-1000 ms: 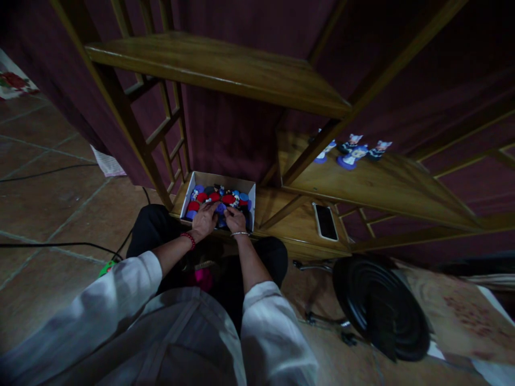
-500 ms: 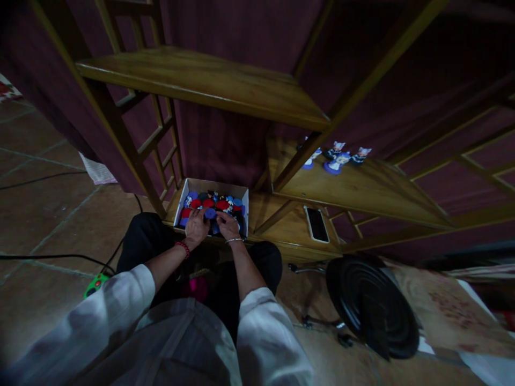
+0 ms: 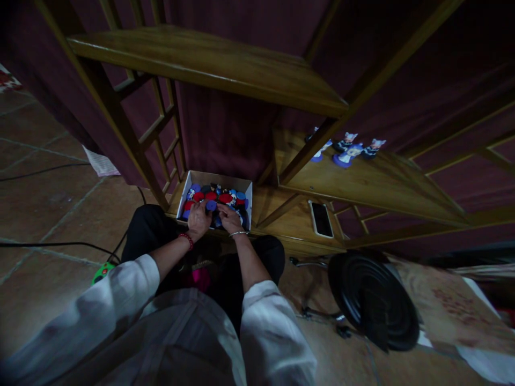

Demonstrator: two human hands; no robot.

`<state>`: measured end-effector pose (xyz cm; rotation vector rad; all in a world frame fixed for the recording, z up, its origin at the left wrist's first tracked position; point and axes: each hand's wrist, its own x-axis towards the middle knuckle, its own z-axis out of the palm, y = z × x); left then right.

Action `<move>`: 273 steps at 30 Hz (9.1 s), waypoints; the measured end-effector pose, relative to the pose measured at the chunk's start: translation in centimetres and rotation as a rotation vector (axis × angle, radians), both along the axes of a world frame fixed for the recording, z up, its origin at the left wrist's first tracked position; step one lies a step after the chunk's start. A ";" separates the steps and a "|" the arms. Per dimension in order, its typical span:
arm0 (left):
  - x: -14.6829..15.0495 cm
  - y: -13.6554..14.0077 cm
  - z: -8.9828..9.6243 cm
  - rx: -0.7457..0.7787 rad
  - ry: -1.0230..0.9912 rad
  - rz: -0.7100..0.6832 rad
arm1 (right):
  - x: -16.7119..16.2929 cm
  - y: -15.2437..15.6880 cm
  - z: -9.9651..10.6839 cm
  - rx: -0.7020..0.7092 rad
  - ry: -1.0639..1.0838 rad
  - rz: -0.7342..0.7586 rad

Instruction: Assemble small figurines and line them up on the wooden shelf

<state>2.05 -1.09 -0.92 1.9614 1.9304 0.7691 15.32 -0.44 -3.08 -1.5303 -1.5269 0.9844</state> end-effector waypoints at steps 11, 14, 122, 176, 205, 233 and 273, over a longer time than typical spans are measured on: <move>0.1 -0.5 0.4 0.011 0.038 -0.005 | -0.1 -0.4 -0.4 -0.019 0.085 -0.194; 0.1 -0.5 0.5 0.019 0.048 -0.016 | 0.3 -0.4 -0.1 0.079 0.019 -0.298; -0.2 1.0 1.7 -0.359 -0.073 0.014 | 0.5 2.3 -0.7 -0.010 0.243 -0.249; -0.3 1.5 1.1 -0.398 -0.142 0.103 | 0.7 -1.2 1.5 0.006 -0.537 0.007; -0.9 2.0 -0.2 -0.334 -0.344 0.010 | 1.4 -1.0 0.5 0.270 -0.336 0.037; -0.8 2.0 0.3 -0.361 -0.207 0.108 | 1.2 -1.1 1.4 0.261 -0.300 0.058; 0.1 1.3 1.4 -0.398 -0.079 0.053 | -2.0 4.2 2.3 0.277 -0.548 0.189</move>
